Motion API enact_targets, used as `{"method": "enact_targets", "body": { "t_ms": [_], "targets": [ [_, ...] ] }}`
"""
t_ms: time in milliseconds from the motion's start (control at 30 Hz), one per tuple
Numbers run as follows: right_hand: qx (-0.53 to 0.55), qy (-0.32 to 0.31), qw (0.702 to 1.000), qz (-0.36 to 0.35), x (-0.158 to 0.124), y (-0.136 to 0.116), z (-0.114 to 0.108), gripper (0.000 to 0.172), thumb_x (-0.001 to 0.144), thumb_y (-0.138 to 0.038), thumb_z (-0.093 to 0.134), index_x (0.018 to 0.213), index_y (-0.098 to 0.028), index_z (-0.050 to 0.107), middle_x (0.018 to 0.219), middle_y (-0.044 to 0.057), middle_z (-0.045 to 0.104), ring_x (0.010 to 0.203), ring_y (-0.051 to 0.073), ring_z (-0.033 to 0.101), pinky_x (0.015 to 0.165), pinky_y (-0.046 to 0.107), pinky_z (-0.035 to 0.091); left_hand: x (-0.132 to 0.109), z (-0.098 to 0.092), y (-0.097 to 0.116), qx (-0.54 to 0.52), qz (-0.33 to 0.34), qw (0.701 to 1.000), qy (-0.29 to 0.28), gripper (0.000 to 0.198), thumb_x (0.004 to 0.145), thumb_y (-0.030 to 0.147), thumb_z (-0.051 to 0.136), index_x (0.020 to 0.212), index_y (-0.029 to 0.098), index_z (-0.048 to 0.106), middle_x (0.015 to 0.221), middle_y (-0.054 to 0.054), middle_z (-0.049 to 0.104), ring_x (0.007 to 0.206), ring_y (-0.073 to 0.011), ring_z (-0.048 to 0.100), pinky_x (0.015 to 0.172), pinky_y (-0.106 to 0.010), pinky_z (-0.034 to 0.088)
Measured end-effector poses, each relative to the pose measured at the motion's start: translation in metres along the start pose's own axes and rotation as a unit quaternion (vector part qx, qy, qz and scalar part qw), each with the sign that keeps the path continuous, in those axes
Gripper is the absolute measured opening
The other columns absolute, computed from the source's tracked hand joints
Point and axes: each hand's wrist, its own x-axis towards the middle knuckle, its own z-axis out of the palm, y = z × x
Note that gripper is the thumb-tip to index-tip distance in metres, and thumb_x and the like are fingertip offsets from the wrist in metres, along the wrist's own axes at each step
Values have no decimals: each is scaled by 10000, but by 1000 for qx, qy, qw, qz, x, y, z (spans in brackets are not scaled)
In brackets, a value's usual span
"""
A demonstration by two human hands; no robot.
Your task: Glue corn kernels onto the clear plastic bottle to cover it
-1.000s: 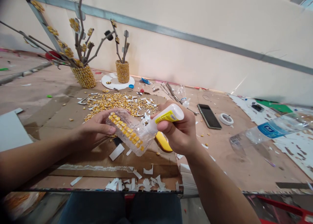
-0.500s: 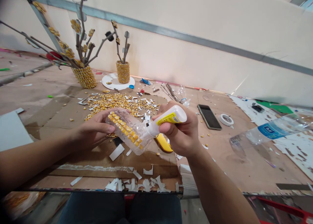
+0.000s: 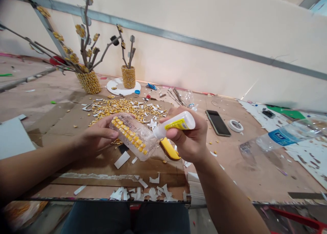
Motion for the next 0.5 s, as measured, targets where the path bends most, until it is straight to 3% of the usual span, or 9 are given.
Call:
{"method": "enact_targets", "body": {
  "t_ms": [167, 300, 400, 500],
  "targets": [
    [7, -1, 1000, -14, 1, -2, 1, 242, 942, -485, 800, 1012, -259, 856, 736, 46, 683, 605, 184, 533, 542, 362, 402, 0, 2, 2, 4, -10, 999, 33, 609, 591, 197, 918, 1181, 168, 769, 1101, -95, 804, 1016, -244, 748, 895, -288, 602],
    [2, 15, 1000, -3, 1, 2, -3, 229, 928, -469, 822, 972, -246, 849, 764, 43, 715, 641, 177, 594, 567, 343, 450, 1, 5, 7, -9, 22, 999, 42, 542, 555, 185, 903, 1085, 177, 793, 1012, -68, 813, 921, -219, 747, 838, -269, 603],
    [4, 54, 997, 54, 1, 9, -9, 214, 918, -446, 834, 907, -233, 828, 739, 17, 705, 599, 141, 589, 527, 295, 445, 1, 4, 11, -6, 39, 999, 14, 481, 589, 239, 875, 1056, 163, 792, 988, -89, 817, 947, -270, 759, 839, -319, 614],
    [0, 99, 984, 148, 5, 19, -18, 229, 899, -417, 840, 834, -207, 777, 613, -28, 633, 471, 99, 513, 421, 240, 354, 1, 0, 15, -4, 43, 999, -4, 527, 612, 282, 857, 1120, 169, 779, 1009, -98, 818, 1004, -312, 761, 864, -365, 619]
  ]
}}
